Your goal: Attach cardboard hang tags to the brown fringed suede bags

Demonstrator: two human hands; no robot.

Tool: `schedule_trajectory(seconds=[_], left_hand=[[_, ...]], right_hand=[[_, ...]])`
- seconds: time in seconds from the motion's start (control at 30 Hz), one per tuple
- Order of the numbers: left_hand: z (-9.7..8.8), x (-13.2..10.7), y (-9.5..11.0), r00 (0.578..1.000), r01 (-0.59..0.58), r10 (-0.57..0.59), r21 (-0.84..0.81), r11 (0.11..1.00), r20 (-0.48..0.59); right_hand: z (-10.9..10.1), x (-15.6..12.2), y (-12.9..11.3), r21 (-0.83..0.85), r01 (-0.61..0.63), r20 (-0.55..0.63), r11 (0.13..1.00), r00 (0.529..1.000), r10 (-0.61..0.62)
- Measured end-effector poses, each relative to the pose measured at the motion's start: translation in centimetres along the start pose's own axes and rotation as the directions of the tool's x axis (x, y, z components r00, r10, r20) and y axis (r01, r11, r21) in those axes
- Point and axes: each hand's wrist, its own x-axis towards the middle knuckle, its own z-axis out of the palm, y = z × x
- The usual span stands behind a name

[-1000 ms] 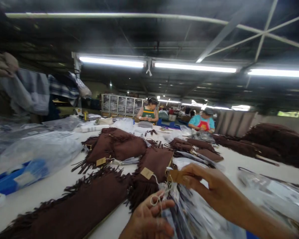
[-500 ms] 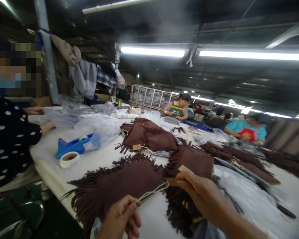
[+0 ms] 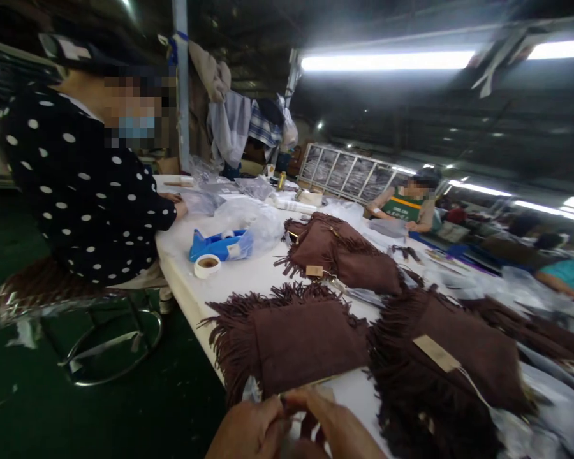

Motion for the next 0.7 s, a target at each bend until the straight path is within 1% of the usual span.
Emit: schedule_trajectory(seconds=[0.03, 0.07, 0.1, 0.2, 0.27, 0.3, 0.33, 0.4, 0.47, 0.53, 0.57, 0.6, 0.63, 0.7], left_hand=[[0.0, -0.2, -0.1, 1.000, -0.004, 0.003, -0.014, 1.000, -0.007], [-0.1, -0.5, -0.2, 1.000, -0.004, 0.004, -0.033, 0.999, -0.009], [-0.2, -0.8, -0.5, 1.000, -0.001, 0.001, -0.056, 0.998, -0.006], [-0.3, -1.8, -1.9, 1.000, 0.022, -0.019, -0.116, 0.993, 0.024], [-0.4, -2.5, -2.9, 0.999, 0.052, -0.050, -0.142, 0.989, 0.023], [-0.4, -2.9, -3.4, 0.998, 0.065, -0.065, -0.149, 0.987, 0.005], [-0.4, -3.2, -3.7, 0.996, 0.076, -0.081, -0.150, 0.986, -0.029], [-0.4, -3.7, -3.9, 0.981, 0.085, -0.108, -0.145, 0.986, -0.160], [-0.3, -3.9, -3.8, 0.940, 0.056, -0.096, -0.129, 0.990, -0.327], [-0.1, -3.5, -3.5, 0.892, 0.008, -0.048, -0.091, 0.996, -0.449], [0.0, -3.2, -3.5, 0.875, -0.004, -0.021, -0.050, 0.999, -0.483], [0.1, -2.8, -3.6, 0.870, 0.003, 0.001, 0.006, 1.000, -0.494], [0.2, -2.4, -3.8, 0.874, 0.029, 0.007, 0.067, 0.997, -0.485], [0.5, -1.6, -4.6, 0.902, 0.101, -0.010, 0.188, 0.977, -0.432]], right_hand=[[0.8, 0.4, -0.3, 0.107, -0.018, 0.042, 0.994, 0.999, 0.014], [1.4, 0.8, -0.4, 0.172, -0.035, 0.064, 0.984, 0.998, 0.025], [1.9, 1.1, -0.5, 0.206, -0.046, 0.063, 0.977, 0.997, 0.034], [2.6, 1.4, -0.5, 0.190, -0.041, 0.018, 0.981, 0.999, 0.039], [2.4, 1.5, -0.6, 0.133, 0.006, -0.004, 0.991, 1.000, -0.006], [2.2, 1.5, -0.7, 0.082, 0.037, -0.017, 0.996, 0.999, -0.036], [2.0, 1.6, -0.7, 0.033, 0.064, -0.030, 0.997, 0.998, -0.063], [1.3, 1.7, -0.8, -0.039, 0.067, -0.083, 0.997, 0.994, -0.070], [0.3, 1.8, -0.8, -0.068, 0.024, -0.148, 0.997, 0.988, -0.034], [-0.6, 1.9, -0.9, -0.063, -0.023, -0.178, 0.998, 0.984, 0.011], [-1.0, 2.0, -0.9, -0.062, -0.031, -0.183, 0.998, 0.983, 0.019], [-1.3, 2.1, -0.9, -0.062, -0.026, -0.185, 0.998, 0.983, 0.014], [-1.5, 2.2, -1.0, -0.061, -0.015, -0.188, 0.998, 0.982, 0.003], [-1.5, 2.5, -1.1, -0.057, 0.014, -0.199, 0.998, 0.980, -0.025]])
